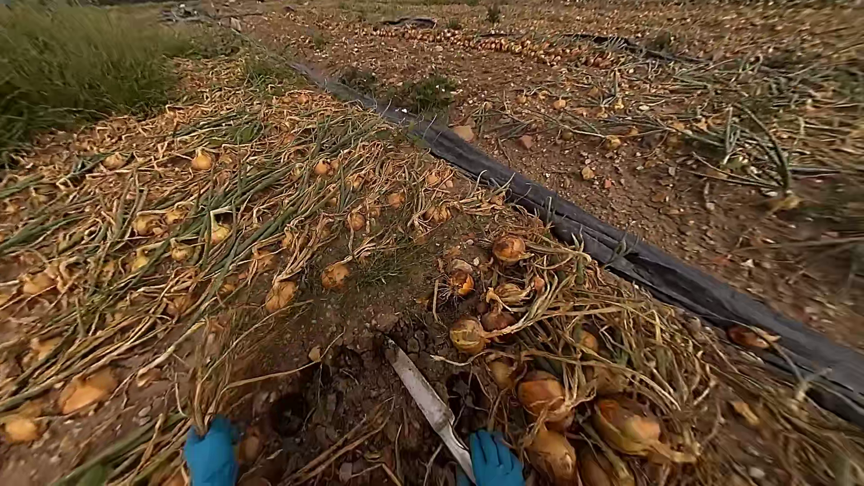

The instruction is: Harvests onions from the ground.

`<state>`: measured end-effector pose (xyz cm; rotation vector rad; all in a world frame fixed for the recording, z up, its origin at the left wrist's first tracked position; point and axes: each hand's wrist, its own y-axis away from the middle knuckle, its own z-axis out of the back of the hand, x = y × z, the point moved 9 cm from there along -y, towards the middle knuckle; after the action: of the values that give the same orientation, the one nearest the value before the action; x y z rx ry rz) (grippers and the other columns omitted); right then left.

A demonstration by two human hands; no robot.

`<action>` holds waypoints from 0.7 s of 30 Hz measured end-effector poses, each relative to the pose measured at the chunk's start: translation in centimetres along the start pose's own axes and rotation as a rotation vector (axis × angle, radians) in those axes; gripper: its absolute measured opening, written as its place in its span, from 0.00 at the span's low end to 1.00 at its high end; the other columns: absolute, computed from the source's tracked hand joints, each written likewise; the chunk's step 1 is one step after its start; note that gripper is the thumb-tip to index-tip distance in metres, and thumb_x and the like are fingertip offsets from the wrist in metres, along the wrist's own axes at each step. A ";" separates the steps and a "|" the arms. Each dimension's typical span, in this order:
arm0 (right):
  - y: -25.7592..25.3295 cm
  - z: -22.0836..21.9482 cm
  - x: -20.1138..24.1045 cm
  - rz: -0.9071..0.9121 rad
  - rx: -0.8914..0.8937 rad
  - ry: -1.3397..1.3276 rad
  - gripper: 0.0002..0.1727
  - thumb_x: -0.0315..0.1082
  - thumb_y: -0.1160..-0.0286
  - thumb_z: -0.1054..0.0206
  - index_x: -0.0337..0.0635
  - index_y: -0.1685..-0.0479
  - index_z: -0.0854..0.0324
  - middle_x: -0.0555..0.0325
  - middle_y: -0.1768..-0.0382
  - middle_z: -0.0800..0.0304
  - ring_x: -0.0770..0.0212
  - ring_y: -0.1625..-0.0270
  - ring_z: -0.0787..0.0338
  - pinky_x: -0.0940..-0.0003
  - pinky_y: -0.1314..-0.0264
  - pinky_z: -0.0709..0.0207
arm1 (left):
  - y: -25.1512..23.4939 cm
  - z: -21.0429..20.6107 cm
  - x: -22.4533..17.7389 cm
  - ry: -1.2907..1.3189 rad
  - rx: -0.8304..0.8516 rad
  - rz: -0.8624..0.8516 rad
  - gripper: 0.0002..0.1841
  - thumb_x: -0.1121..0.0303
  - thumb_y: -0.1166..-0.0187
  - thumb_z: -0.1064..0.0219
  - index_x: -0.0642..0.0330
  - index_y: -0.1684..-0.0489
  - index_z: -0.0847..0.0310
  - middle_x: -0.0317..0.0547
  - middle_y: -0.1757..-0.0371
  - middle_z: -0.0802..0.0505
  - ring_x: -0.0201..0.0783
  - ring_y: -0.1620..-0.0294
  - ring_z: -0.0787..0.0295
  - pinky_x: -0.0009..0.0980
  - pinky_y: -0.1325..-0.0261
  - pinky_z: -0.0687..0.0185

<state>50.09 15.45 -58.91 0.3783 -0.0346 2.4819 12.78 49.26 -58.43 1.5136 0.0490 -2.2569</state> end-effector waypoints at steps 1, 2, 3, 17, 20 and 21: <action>0.1 0.3 0.0 -0.013 -0.012 0.002 0.36 0.50 0.32 0.29 0.29 0.31 0.17 0.33 0.28 0.16 0.31 0.25 0.17 0.36 0.26 0.26 | -0.1 -0.2 0.0 -0.002 0.004 0.036 0.20 0.64 0.06 0.51 0.70 0.24 0.37 0.40 0.68 0.26 0.28 0.77 0.31 0.29 0.70 0.26; -0.1 0.6 0.0 -0.014 -0.051 0.015 0.36 0.50 0.36 0.27 0.30 0.33 0.15 0.35 0.30 0.14 0.32 0.27 0.16 0.36 0.28 0.24 | -0.1 -0.4 -0.2 -0.014 0.001 0.057 0.21 0.63 0.06 0.51 0.69 0.22 0.38 0.40 0.67 0.27 0.29 0.76 0.33 0.31 0.68 0.28; -0.1 0.8 -0.1 -0.009 -0.084 0.034 0.36 0.50 0.39 0.26 0.30 0.35 0.14 0.36 0.31 0.13 0.33 0.29 0.14 0.37 0.31 0.22 | 0.3 -0.2 -0.1 -0.028 -0.012 0.058 0.23 0.64 0.06 0.51 0.68 0.19 0.39 0.41 0.64 0.26 0.29 0.74 0.33 0.31 0.67 0.28; -0.9 -0.4 -1.4 -0.108 0.262 -0.077 0.39 0.51 0.24 0.37 0.32 0.18 0.28 0.38 0.16 0.27 0.37 0.13 0.31 0.41 0.14 0.40 | 29.6 -14.8 -18.1 -0.117 0.396 -0.382 0.28 0.79 0.18 0.44 0.79 0.18 0.38 0.74 0.35 0.15 0.49 0.41 0.14 0.43 0.33 0.22; -0.8 1.8 -2.4 -0.133 0.200 -0.101 0.35 0.47 0.31 0.33 0.29 0.28 0.19 0.32 0.23 0.22 0.31 0.17 0.26 0.37 0.16 0.38 | 38.9 -24.3 -24.5 -0.159 0.629 -0.366 0.24 0.78 0.18 0.39 0.78 0.24 0.31 0.76 0.43 0.11 0.66 0.39 0.13 0.61 0.34 0.20; -0.9 3.3 -1.6 -0.150 0.291 -0.152 0.33 0.39 0.30 0.32 0.24 0.28 0.22 0.27 0.21 0.25 0.30 0.15 0.30 0.40 0.12 0.44 | 41.5 -27.0 -26.0 -0.184 0.713 -0.345 0.23 0.76 0.17 0.38 0.77 0.25 0.29 0.75 0.43 0.11 0.67 0.38 0.12 0.62 0.35 0.19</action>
<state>52.70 14.92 -56.25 0.6669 0.2851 2.3079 59.65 26.77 -37.94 1.7073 -0.6622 -2.8681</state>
